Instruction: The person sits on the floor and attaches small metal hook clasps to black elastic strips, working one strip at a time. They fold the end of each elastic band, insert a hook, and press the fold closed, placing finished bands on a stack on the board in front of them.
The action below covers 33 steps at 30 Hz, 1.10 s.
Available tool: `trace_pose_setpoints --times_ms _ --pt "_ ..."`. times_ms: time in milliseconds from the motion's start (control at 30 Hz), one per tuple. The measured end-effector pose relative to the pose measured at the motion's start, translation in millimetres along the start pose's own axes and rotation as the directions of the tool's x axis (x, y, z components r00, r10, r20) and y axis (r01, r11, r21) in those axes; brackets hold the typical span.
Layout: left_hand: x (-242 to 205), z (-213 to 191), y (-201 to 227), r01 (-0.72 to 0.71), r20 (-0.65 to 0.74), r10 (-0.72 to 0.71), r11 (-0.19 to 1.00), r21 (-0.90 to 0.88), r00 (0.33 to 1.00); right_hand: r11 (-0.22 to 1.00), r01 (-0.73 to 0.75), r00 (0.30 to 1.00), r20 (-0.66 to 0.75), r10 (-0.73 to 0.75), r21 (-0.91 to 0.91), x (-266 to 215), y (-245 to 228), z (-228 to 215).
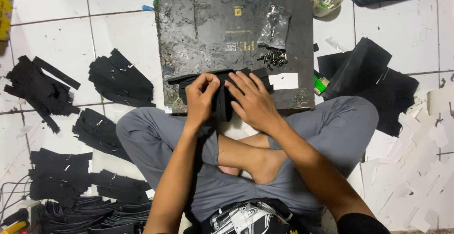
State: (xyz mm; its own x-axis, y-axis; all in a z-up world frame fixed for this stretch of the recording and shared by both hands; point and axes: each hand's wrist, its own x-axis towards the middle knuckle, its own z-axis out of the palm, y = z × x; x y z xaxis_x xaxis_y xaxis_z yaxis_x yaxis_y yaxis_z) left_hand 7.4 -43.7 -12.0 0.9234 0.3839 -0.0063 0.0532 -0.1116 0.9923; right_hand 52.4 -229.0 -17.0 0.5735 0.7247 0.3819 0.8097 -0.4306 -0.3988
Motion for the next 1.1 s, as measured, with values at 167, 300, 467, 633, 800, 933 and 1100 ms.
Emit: trace_pose_setpoints --times_ms 167,300,467,633,800,933,1100 --pt "-9 -2 -6 -0.045 0.057 0.042 0.998 0.051 0.997 0.999 0.03 0.999 0.011 -0.03 -0.019 -7 0 -6" --pt "-6 2 4 -0.132 -0.004 0.132 0.99 0.053 0.991 0.999 0.0 1.0 -0.021 0.001 0.032 -8 4 0" --pt "-6 5 17 -0.156 -0.1 0.15 0.986 -0.057 0.984 0.987 -0.085 0.978 -0.179 0.109 0.137 -11 23 -5" --pt "-16 34 34 -0.08 -0.073 0.069 0.982 -0.169 0.995 0.966 -0.234 0.924 -0.283 0.257 0.111 -31 60 -30" --pt "-5 88 29 0.126 0.272 -0.094 0.987 -0.104 0.958 0.909 -0.401 0.844 -0.34 0.414 0.112 -45 91 -44" --pt "10 94 14 0.111 0.307 -0.105 0.994 -0.005 0.946 0.913 -0.384 0.844 -0.348 0.408 0.139 -42 95 -40" --pt "12 81 3 0.116 0.207 -0.124 0.992 0.048 0.97 0.954 -0.263 0.915 -0.277 0.293 0.141 -22 88 -39"
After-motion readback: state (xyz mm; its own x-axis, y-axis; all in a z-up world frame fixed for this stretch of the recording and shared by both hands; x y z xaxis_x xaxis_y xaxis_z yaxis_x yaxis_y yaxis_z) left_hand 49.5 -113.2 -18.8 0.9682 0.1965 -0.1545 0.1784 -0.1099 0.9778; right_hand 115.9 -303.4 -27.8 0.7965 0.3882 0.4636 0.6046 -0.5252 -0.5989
